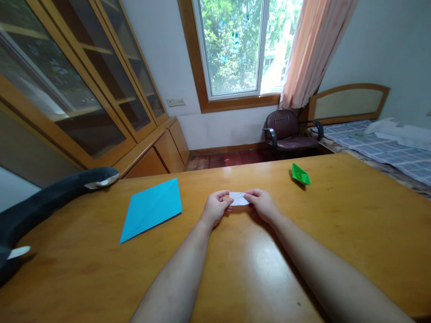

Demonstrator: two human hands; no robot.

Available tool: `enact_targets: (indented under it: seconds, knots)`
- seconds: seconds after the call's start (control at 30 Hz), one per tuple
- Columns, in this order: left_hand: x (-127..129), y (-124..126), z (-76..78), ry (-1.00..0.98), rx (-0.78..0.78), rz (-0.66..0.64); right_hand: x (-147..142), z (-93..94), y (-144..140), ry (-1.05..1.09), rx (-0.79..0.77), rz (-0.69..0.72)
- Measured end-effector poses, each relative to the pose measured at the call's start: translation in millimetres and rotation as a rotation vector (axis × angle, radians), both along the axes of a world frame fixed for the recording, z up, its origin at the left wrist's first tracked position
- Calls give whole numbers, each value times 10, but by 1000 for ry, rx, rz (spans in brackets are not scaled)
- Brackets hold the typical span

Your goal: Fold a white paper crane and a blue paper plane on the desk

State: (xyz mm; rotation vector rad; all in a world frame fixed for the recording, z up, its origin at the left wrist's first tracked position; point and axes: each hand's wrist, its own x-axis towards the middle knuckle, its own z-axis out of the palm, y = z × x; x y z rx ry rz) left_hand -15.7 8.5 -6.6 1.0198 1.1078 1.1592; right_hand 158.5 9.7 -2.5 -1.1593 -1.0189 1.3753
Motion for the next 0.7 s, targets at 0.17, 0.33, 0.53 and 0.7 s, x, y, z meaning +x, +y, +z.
enact_targets:
  seconds: [0.17,0.33,0.53,0.7]
  knots:
    - [-10,-22,1,259,168,44,-13,-47,12,-18,14,-5]
    - [-41,-137,108,674,556,-55,-35,-60,15,-122,36,-10]
    - [9,-211,133,742,618,-128,-14,-23,11,-100,5,-22]
    - [98,-187,-9,654,470,33,-32,24,-24,212,18,37]
